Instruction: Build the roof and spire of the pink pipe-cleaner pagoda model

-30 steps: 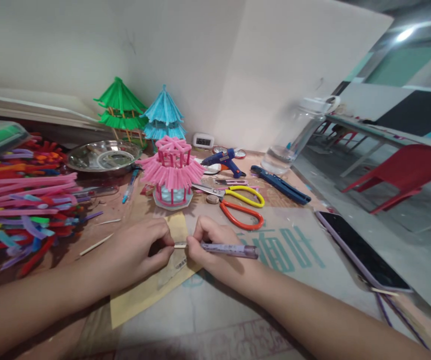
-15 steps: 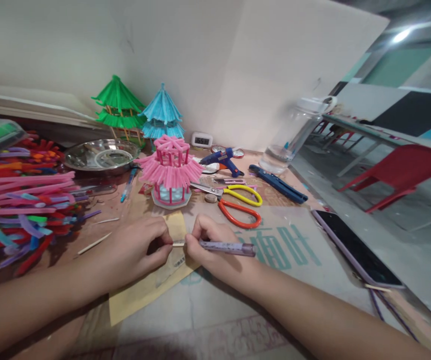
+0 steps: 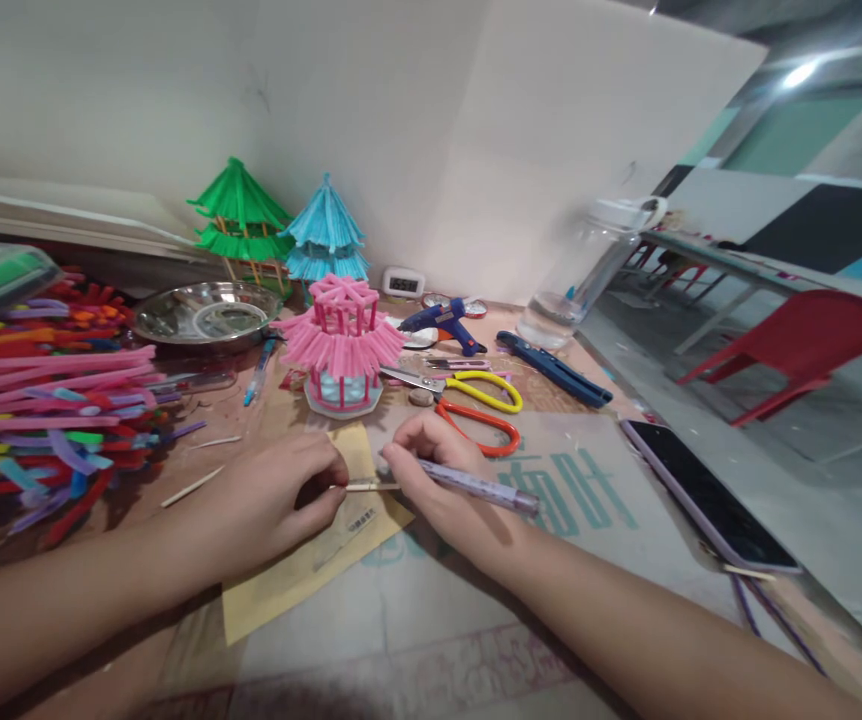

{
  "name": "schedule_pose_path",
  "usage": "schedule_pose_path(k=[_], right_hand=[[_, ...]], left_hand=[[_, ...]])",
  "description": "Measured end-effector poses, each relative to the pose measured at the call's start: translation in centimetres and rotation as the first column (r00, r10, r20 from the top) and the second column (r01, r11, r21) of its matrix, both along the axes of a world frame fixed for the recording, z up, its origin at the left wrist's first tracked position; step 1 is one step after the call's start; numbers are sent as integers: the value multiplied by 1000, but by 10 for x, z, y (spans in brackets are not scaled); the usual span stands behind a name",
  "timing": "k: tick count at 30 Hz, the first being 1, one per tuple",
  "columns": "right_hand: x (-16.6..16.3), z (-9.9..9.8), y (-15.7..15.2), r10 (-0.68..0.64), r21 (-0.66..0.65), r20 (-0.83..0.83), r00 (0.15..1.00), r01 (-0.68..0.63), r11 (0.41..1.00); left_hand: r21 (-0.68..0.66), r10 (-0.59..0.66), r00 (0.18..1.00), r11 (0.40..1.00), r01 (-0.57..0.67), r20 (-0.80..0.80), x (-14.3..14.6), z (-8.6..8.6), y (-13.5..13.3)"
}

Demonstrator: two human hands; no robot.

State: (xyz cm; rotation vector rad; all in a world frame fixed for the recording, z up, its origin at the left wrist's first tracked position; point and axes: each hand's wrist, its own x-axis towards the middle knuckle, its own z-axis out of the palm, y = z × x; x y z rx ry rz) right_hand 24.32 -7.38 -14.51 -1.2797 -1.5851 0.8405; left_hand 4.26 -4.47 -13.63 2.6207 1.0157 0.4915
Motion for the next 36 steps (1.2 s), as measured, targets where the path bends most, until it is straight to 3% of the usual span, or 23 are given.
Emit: schedule_pose_path(k=[9, 13, 22, 26, 28, 31, 36], right_hand=[[7, -1, 3, -23, 178, -116, 993, 43, 983], [8, 3, 4, 50, 118, -133, 990, -34, 992], [0, 41, -6, 49, 168, 137, 989, -72, 983], [11, 44, 4, 91, 169, 261, 961, -138, 976], [23, 43, 15, 91, 231, 329, 940, -174, 957], [41, 38, 39, -13, 371, 499, 867, -200, 907], [47, 20, 69, -39, 219, 831, 554, -262, 940]], left_hand=[[-35, 57, 995, 998, -55, 77, -2, 4, 2], [-112, 123, 961, 989, -98, 248, 0, 11, 0], [-154, 143, 929, 984, -95, 342, 3, 32, -16], [-123, 116, 952, 989, -84, 284, 2, 34, -14], [-102, 113, 969, 990, -93, 219, 0, 29, -10], [-51, 71, 988, 997, -64, 138, -2, 15, -4], [83, -34, 995, 996, 27, 89, -6, -8, 4]])
